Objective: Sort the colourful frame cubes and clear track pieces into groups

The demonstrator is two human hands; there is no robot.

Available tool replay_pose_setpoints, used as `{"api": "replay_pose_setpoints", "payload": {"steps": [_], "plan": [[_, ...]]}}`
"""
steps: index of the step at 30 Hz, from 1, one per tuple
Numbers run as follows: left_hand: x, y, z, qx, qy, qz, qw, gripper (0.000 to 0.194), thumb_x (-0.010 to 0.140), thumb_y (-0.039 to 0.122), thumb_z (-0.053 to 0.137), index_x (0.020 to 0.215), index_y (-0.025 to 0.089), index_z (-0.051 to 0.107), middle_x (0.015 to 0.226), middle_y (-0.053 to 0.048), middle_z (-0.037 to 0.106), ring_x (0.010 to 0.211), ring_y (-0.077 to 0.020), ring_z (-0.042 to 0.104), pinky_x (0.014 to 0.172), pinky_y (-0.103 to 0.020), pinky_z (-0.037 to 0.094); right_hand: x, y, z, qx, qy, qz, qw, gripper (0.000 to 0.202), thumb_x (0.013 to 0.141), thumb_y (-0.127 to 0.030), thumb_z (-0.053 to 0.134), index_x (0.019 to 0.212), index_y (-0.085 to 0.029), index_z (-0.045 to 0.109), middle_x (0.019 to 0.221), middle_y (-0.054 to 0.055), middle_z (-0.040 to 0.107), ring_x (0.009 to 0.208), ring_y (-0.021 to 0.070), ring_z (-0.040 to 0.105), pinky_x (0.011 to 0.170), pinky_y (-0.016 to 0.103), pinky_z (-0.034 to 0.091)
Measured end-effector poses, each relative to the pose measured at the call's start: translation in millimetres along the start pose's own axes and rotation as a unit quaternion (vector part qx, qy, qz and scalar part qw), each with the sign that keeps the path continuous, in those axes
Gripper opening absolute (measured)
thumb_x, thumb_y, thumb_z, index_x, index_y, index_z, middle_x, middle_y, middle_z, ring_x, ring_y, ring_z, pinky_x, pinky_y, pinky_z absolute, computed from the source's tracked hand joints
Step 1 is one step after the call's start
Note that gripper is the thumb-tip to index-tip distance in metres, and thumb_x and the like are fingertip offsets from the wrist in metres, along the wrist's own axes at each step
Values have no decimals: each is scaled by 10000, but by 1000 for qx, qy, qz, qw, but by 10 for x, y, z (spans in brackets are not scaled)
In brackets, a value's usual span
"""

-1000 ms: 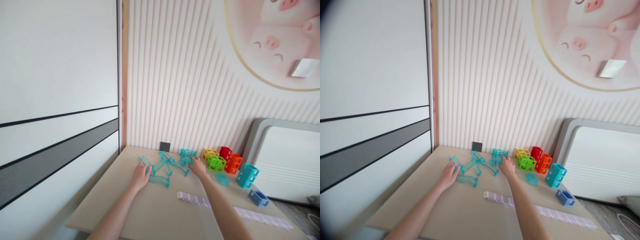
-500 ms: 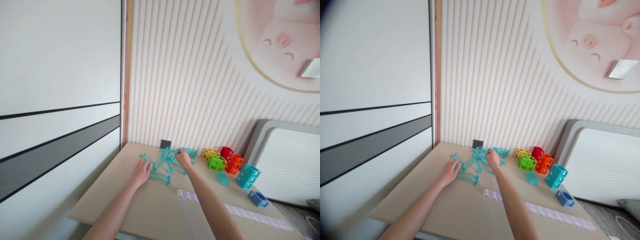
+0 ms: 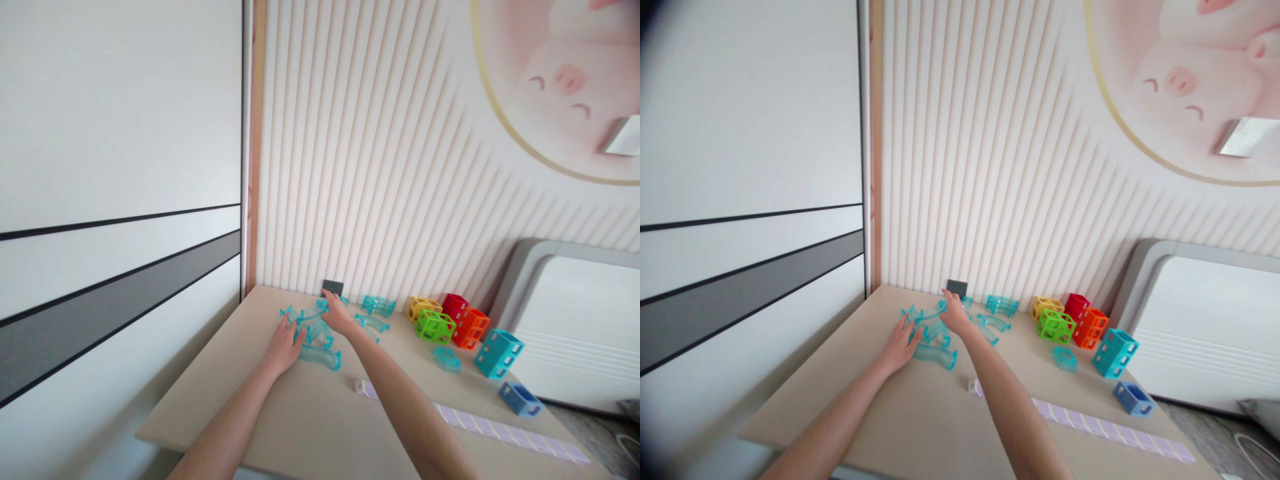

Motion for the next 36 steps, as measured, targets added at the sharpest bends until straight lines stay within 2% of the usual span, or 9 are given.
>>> {"api": "replay_pose_setpoints", "payload": {"steps": [3,5,9,12,16,21,25,31,36], "plan": [[5,-21,-1,-5,10,-4,1000,593,953,528,358,1336,108,529,1541,-209,369,1436,-336,342,1168,-486,286,25,115,-125,-15,9,-2,1000,746,703,-32,527,1427,-197,458,1278,106,598,1090,194,613,975,307,444],[8,-32,3,-6,13,-6,1000,590,943,519,380,1362,120,500,1543,-196,370,1438,-331,341,1167,-483,291,22,319,-306,-41,29,22,998,695,749,-46,509,1425,-199,465,1315,105,587,1135,203,594,1003,313,422],[6,-18,-8,-8,17,-2,1000,598,933,495,413,1393,114,445,1533,-202,376,1436,-332,339,1163,-491,298,-117,993,-815,-127,85,134,979,569,820,-67,466,1383,-134,513,1331,180,559,1248,281,521,1054,367,358],[-10,48,-88,-11,42,12,999,587,933,455,439,1420,131,402,1533,-197,372,1438,-330,332,1158,-497,306,-283,1493,-1108,-184,98,210,955,552,859,-117,461,1411,-117,476,1406,218,487,1307,334,464,1038,414,363],[-45,205,-248,-16,88,51,995,544,942,423,448,1411,148,412,1530,-187,363,1437,-323,324,1155,-492,318,-378,1871,-1165,-228,59,233,943,593,885,-228,539,1459,-151,415,1476,197,435,1351,335,421,1038,418,359],[-67,332,-327,-21,98,83,991,470,935,382,463,1354,168,471,1498,-177,396,1412,-321,358,1146,-511,336,-370,1949,-1002,-259,26,228,938,626,901,-315,575,1480,-175,382,1360,200,526,1266,349,496,1026,463,341],[-68,357,-309,-22,89,91,992,442,927,352,480,1329,166,494,1489,-174,406,1409,-322,359,1144,-508,344,-362,1892,-837,-259,3,216,941,512,899,-366,582,1373,-182,523,1336,202,527,1258,353,500,994,445,364],[-87,335,-270,-31,101,109,988,369,917,316,510,1267,207,551,1468,-148,440,1385,-313,396,1125,-526,369,-378,1875,-669,-222,-45,198,954,448,921,-288,534,1347,-151,541,1266,187,605,1164,283,601,933,343,427],[-91,315,-265,-29,117,122,985,348,912,294,528,1239,191,581,1417,-167,477,1348,-320,445,1095,-541,405,-338,1748,-626,-194,-57,174,964,449,897,-265,556,1326,-131,564,1276,188,625,1175,285,603,965,341,426]]}}
Point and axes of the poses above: each hand's wrist, its own x-axis towards the middle knuckle, its own z-axis out of the palm, y = z × x, the point moved 10 cm from there along x, towards the middle knuckle
